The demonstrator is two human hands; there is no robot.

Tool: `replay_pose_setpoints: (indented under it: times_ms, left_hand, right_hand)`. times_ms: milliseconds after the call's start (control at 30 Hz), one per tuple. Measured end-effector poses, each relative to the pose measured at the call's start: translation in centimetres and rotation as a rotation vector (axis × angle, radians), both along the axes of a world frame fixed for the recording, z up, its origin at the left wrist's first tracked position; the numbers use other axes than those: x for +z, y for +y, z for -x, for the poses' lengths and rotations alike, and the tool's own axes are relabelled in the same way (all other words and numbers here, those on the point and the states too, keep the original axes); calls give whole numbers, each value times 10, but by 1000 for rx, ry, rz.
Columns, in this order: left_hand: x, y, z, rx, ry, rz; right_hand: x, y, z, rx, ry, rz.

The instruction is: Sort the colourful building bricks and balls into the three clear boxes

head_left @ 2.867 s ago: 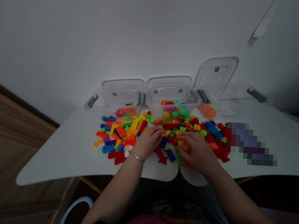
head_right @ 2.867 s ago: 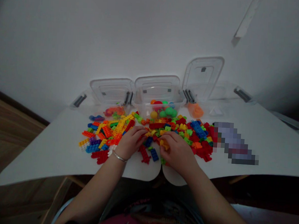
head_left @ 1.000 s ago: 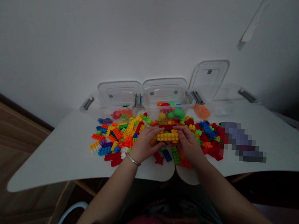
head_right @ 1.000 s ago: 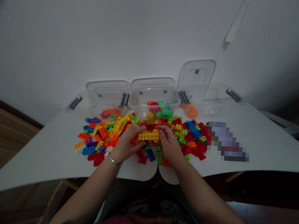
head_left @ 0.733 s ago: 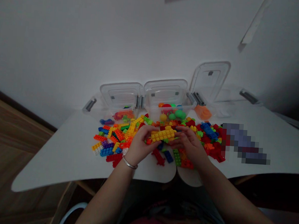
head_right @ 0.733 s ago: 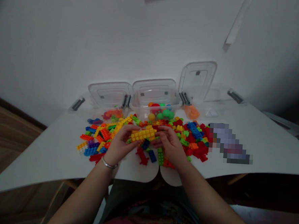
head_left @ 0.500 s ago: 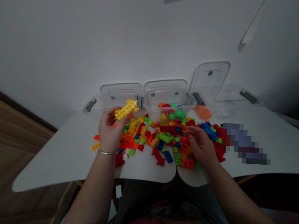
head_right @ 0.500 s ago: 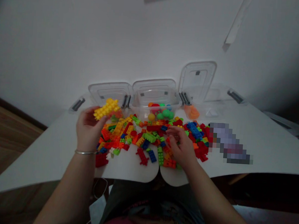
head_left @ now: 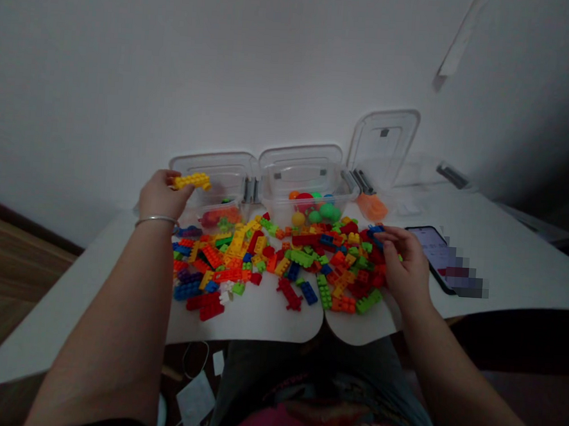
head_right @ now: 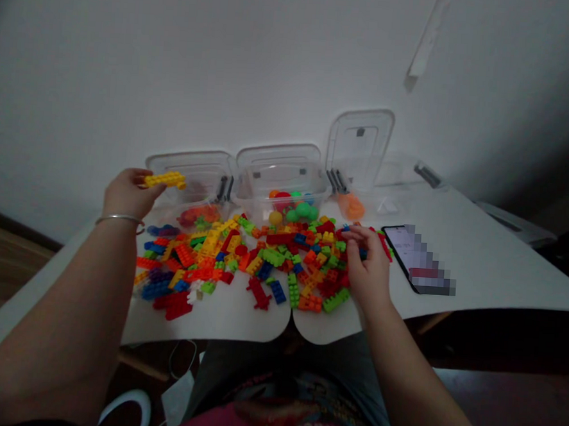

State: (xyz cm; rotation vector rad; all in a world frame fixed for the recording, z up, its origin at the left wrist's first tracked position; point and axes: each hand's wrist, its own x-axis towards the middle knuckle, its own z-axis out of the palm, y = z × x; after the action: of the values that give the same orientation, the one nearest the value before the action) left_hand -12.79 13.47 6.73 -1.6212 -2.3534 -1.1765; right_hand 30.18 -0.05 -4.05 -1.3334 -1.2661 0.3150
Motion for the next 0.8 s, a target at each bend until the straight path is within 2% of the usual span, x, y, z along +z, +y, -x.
replay_pose_setpoints:
  times_ms: [133,267,467,667,733,800]
  left_hand:
    - [-8,6,2,26,39,92]
    - [-15,11,7,32,22,121]
    - [-16,13,7,35,14,107]
    - [-17,4,0,51,125,154]
    - [-17,1,-2,17,155,104]
    - [-17,-6,-9,-26,192,-20]
  right_hand:
    - [-9,0,3,15,-24,-3]
    - [-16,0,5,-1,102,-17]
    - [-21,4,0,-31,326,-8]
    - [-21,4,-1,-57,442,-30]
    - [-21,4,-3,-93,450,-82]
    - [-21,5,-5,-140,458,-129]
